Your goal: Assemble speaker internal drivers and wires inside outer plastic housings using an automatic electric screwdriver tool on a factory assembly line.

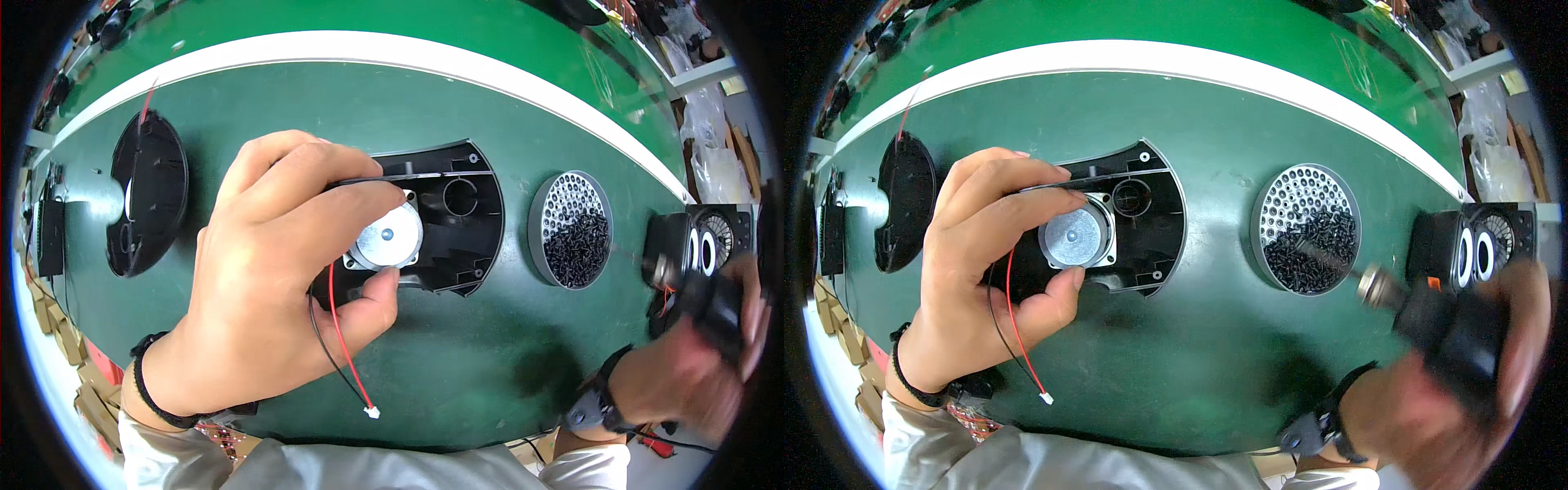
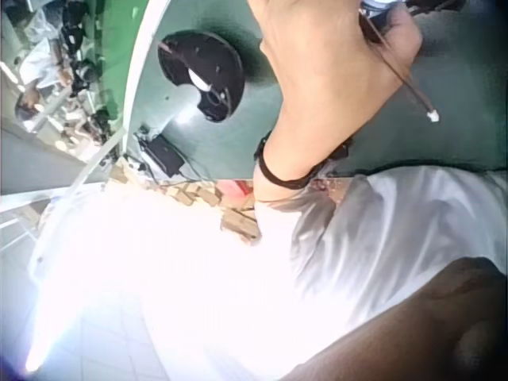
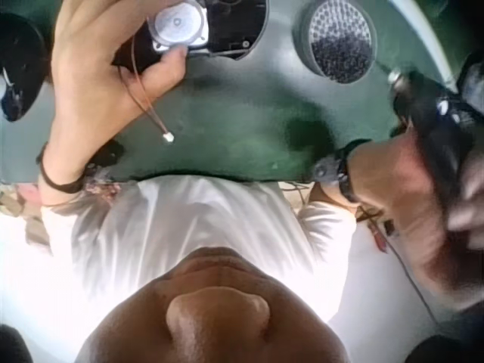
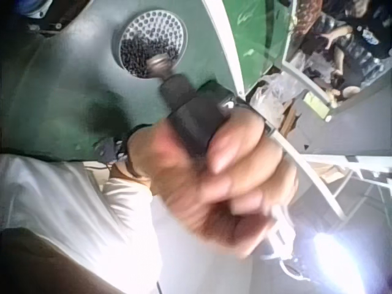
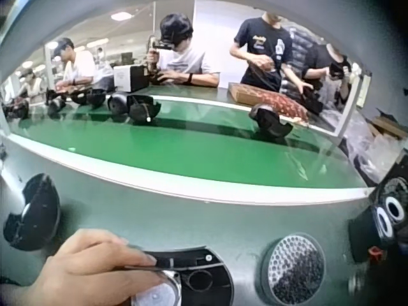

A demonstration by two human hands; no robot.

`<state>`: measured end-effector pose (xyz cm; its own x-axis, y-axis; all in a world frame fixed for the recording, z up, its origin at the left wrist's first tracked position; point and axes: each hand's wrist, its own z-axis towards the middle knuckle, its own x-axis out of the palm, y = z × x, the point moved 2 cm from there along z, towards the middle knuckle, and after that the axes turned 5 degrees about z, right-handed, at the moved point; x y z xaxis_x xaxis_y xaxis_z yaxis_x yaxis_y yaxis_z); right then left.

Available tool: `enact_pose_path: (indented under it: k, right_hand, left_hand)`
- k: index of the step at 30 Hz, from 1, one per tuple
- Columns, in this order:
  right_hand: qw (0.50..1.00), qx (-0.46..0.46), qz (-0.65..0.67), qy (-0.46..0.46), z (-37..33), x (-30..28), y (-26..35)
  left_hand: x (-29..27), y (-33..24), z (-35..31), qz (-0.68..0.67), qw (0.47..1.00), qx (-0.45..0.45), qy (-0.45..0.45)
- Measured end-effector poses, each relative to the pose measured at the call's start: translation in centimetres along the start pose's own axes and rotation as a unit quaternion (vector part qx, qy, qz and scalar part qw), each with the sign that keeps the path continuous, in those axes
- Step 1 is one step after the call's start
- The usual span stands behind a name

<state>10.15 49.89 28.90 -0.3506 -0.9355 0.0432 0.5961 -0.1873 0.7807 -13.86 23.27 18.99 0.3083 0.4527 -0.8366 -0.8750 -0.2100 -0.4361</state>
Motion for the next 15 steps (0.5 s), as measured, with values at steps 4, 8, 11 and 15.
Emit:
enact_pose_path:
  k: [4, 8, 11, 15]
  right_hand:
    - [0.994, 0.080, 0.025, -0.075, 0.3, 10.1, -2.8]
    - [0.976, 0.160, 0.041, -0.145, 1.3, 13.8, -4.2]
    - [0.954, 0.219, 0.053, -0.196, 0.2, 15.1, -5.1]
    - [0.974, 0.176, 0.096, -0.103, 0.5, 16.7, -8.0]
  left_hand:
    - [0.2, 0.0, -0.1, -0.012, 1.000, -0.001, 0.002]
    - [0.4, 0.5, -0.4, -0.032, 0.999, -0.008, -0.003]
    - [0.2, 1.2, -0.5, -0.039, 0.999, 0.012, -0.010]
    - [-0.2, 1.4, 0.0, -0.060, 0.997, 0.024, -0.035]
